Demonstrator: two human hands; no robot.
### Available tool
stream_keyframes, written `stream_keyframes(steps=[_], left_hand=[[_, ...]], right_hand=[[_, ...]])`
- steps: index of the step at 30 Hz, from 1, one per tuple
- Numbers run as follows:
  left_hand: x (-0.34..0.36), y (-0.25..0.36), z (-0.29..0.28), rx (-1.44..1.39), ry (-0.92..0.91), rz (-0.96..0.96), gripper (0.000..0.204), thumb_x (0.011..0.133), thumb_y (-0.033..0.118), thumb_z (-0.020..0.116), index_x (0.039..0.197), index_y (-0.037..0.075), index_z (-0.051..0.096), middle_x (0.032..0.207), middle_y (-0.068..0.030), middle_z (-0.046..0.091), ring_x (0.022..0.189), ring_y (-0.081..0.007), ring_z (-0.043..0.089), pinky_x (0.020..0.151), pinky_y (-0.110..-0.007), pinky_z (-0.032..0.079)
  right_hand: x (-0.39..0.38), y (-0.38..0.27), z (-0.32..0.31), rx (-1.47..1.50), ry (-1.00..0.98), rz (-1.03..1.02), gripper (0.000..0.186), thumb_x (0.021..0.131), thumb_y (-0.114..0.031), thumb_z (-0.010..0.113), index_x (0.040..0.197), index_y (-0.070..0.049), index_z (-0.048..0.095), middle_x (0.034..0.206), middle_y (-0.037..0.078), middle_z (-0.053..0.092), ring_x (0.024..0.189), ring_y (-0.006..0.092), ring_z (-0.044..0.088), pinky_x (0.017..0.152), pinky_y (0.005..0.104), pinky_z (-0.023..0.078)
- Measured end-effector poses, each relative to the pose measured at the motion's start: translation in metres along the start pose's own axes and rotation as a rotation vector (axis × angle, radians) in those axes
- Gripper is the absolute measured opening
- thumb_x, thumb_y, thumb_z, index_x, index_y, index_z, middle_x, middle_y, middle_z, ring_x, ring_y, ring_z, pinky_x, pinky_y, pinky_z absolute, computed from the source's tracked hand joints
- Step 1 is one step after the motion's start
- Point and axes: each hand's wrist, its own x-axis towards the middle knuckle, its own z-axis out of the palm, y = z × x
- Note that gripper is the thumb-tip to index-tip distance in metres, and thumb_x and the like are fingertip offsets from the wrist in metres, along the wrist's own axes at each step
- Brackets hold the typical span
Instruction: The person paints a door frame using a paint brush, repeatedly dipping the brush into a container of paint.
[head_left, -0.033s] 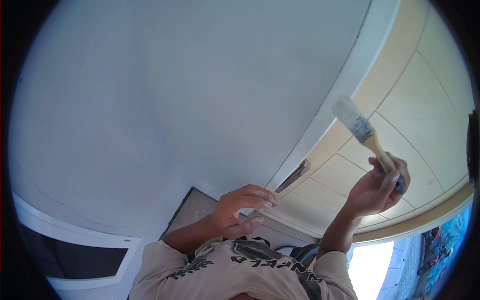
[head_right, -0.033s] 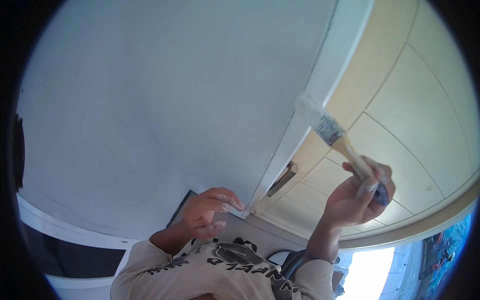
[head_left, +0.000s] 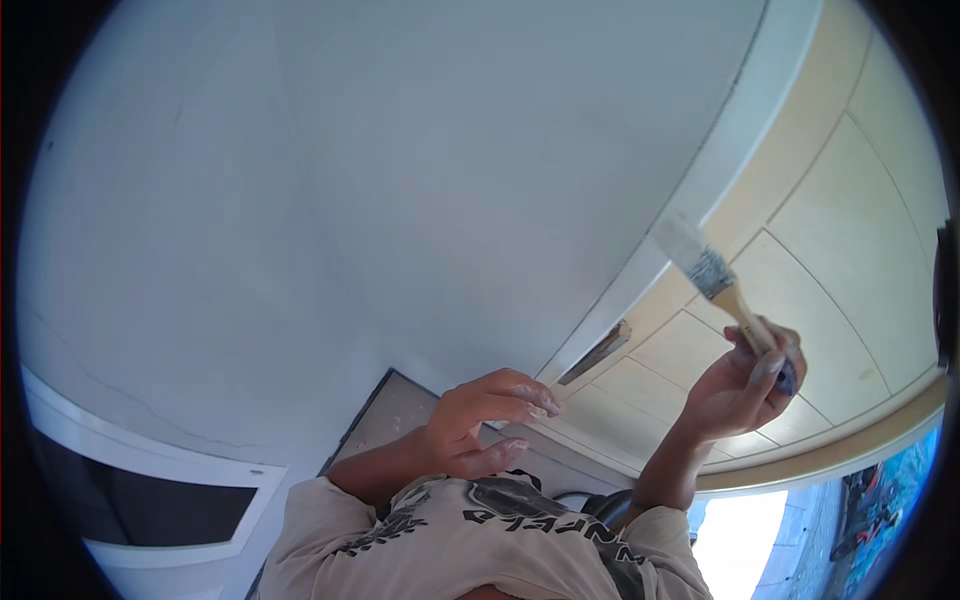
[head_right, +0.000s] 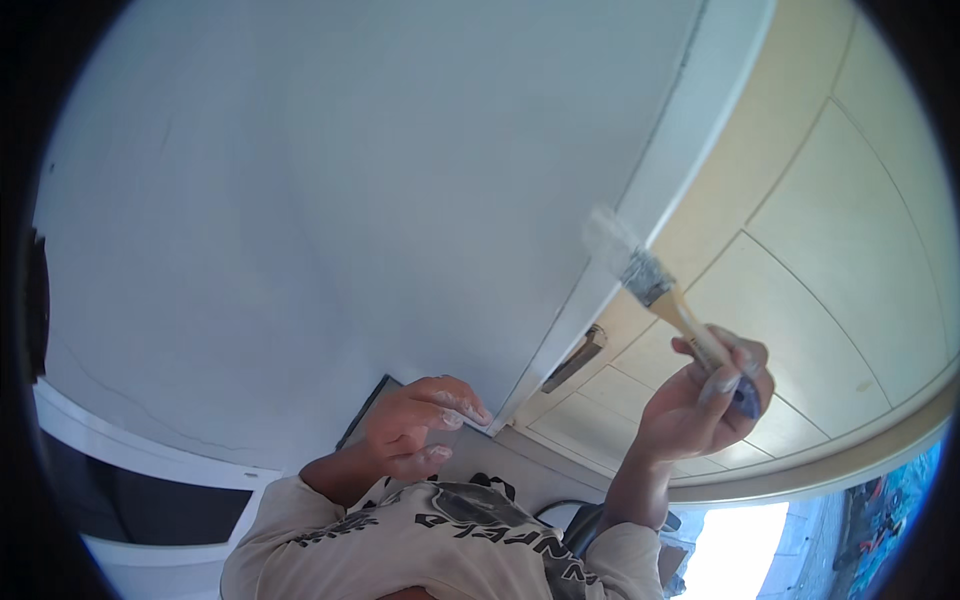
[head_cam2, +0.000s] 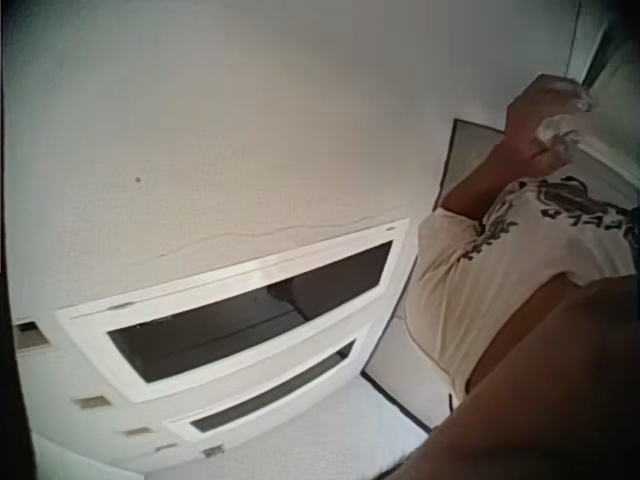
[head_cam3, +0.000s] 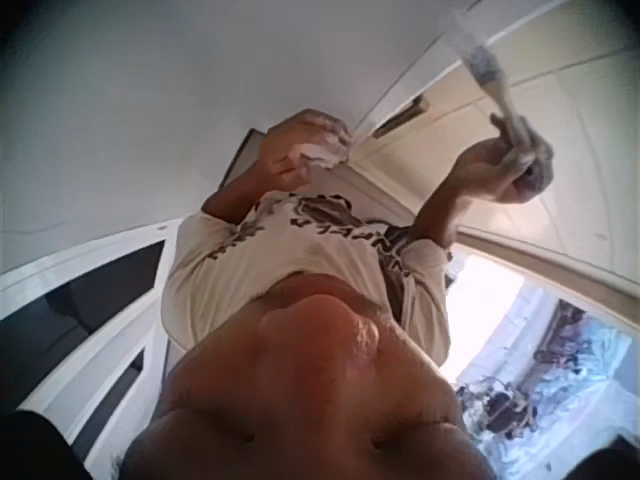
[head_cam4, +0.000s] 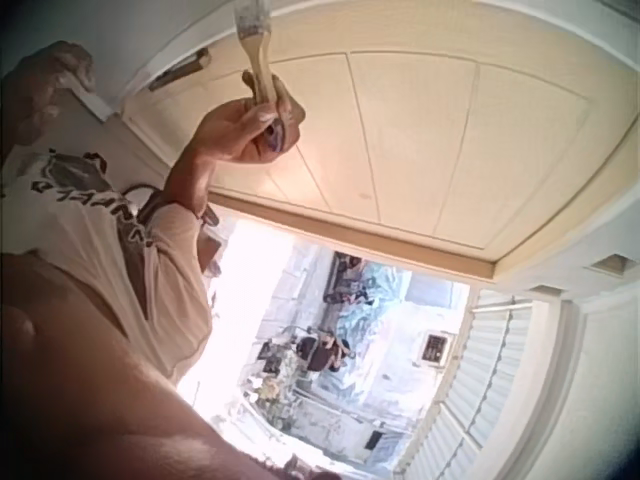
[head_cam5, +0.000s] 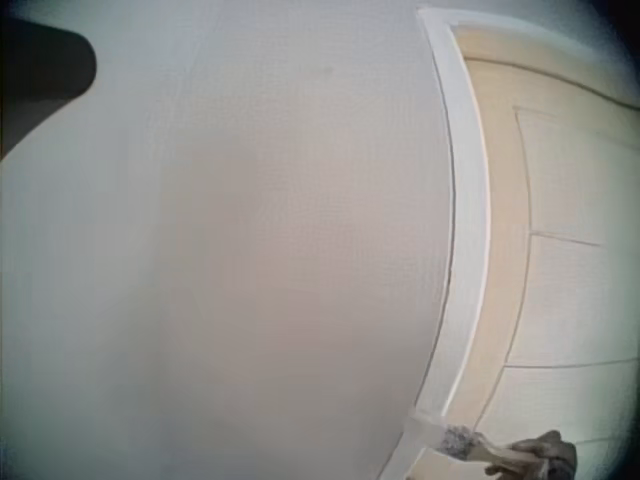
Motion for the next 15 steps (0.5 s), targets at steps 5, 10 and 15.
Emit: stream_keyframes(steps=[5, 10, 15], left_hand=[[-0.008, 0.061, -0.030, 0.149, 0.051, 0.170, 0.032, 0.097, 0.016, 0.062, 0.124, -0.001, 0.059, 0.125, -0.0257, 0.062, 0.109, -0.0406, 0.068, 0.092, -0.049, 0.054], [0.007, 0.131, -0.011, 0.067, 0.219, 0.329, 0.049, 0.107, 0.042, 0.045, 0.122, -0.002, 0.058, 0.117, -0.0302, 0.064, 0.105, -0.0423, 0.070, 0.083, -0.047, 0.056], [0.045, 0.145, 0.048, -0.002, 0.187, 0.301, 0.056, 0.105, 0.046, 0.048, 0.127, -0.005, 0.053, 0.122, -0.0290, 0.062, 0.110, -0.0400, 0.068, 0.088, -0.046, 0.054]], right_hand=[[-0.082, 0.009, 0.052, 0.069, -0.068, 0.217, 0.019, 0.098, -0.008, 0.057, 0.114, 0.003, 0.058, 0.095, 0.021, 0.060, 0.080, 0.0268, 0.065, 0.062, 0.0344, 0.063], [-0.150, 0.007, 0.099, 0.144, -0.064, 0.491, 0.019, 0.096, -0.003, 0.057, 0.114, 0.005, 0.058, 0.097, 0.021, 0.060, 0.085, 0.0280, 0.066, 0.061, 0.0373, 0.066], [-0.153, 0.012, 0.100, 0.303, -0.115, 0.627, 0.016, 0.095, 0.002, 0.057, 0.110, 0.007, 0.059, 0.099, 0.022, 0.061, 0.088, 0.0277, 0.068, 0.061, 0.0375, 0.067]])
